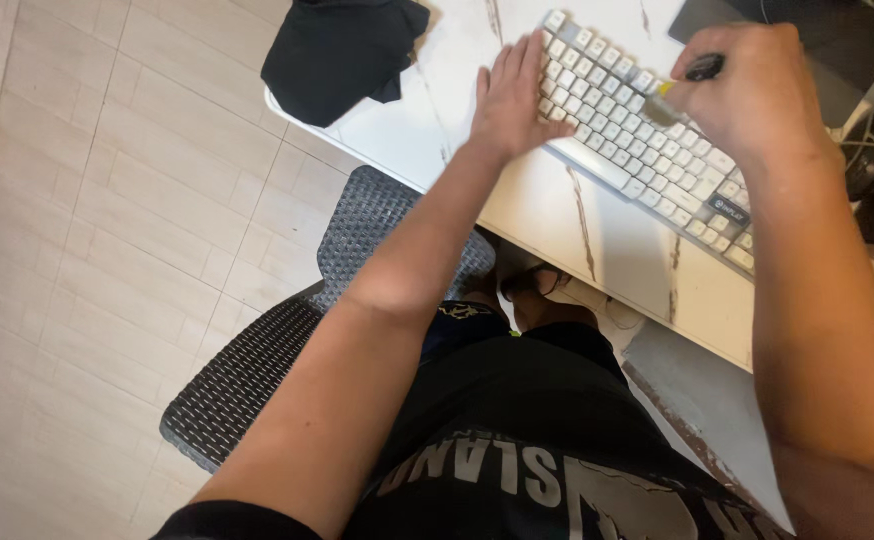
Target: The person uses a small brush to clean the keys of a white keyboard on a white desk. They then use a black cloth to wipe the desk surface around the keyboard.
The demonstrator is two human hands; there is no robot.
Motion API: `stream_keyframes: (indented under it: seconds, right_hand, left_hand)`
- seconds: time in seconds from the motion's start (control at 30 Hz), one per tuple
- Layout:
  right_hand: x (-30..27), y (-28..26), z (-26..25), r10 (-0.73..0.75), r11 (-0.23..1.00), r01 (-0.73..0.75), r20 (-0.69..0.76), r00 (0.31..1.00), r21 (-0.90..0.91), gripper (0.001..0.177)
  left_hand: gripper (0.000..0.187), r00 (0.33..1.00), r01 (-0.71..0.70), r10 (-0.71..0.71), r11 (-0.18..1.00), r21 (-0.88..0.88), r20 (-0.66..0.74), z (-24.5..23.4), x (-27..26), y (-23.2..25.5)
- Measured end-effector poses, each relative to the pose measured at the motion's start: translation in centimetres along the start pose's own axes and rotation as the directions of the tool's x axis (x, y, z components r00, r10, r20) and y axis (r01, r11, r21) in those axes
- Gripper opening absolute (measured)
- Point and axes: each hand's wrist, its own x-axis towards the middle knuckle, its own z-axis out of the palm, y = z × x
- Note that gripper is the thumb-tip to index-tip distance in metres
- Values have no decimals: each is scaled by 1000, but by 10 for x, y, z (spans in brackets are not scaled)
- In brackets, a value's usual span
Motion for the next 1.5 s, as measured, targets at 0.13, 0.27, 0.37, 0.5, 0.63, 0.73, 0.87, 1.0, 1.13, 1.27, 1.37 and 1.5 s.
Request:
stream_keyframes:
  seconds: [0.13,0.27,0.37,0.5,0.63,0.73,0.87,1.0,1.13,1.27,1.37,1.5]
  right_hand:
    - [19,-7,18,-287,946,295,-75,955,136,16]
    - [24,4,30,-544,772,597,-261,798,216,17]
    - [25,7,29,-301,918,335,-173,938,214,18]
    - [25,-4,40,-353,876,409,-237,905,255,16]
    - [22,-10,45,-403,748,507,-314,860,428,15]
    - [15,-5,38,-232,680,332,-238,943,653,24]
    - [10,-5,28,-138,638,184,-124,983,748,14]
    - [12,-32,42,-201,731,172,-33,979,661,21]
    - [20,-81,94,-348,857,175,294,890,484,15]
    - [59,-111,117,-590,770,563,-3,808,300,21]
    - [91,-111,95,-756,581,809,-309,577,91,19]
    - [96,-114,84,-467,682,222,181,865,697,15]
  left_hand:
    - [127,995,-20,15,999,-48,-100,17,-25,-17]
    - [129,990,-52,44,997,-60,-131,27,-32,-29]
    - [127,987,-70,58,995,-76,-150,25,-32,-30]
    - [121,989,-81,70,994,-75,-132,19,-37,-24]
    - [97,980,-90,77,994,-60,-181,13,-34,-25]
    - [80,946,-142,124,989,-39,-298,18,-34,-33]
    - [52,891,-199,133,974,-109,-435,24,-31,-57]
    - [15,882,-5,-6,1000,-22,-471,5,-10,-93]
    - [55,603,46,-5,999,29,-798,-43,18,-122]
    - [122,704,438,-243,888,139,-667,-87,21,-150]
    - [154,769,570,-435,798,195,-469,-100,16,-165]
    - [134,764,537,-450,841,69,-463,-104,17,-187]
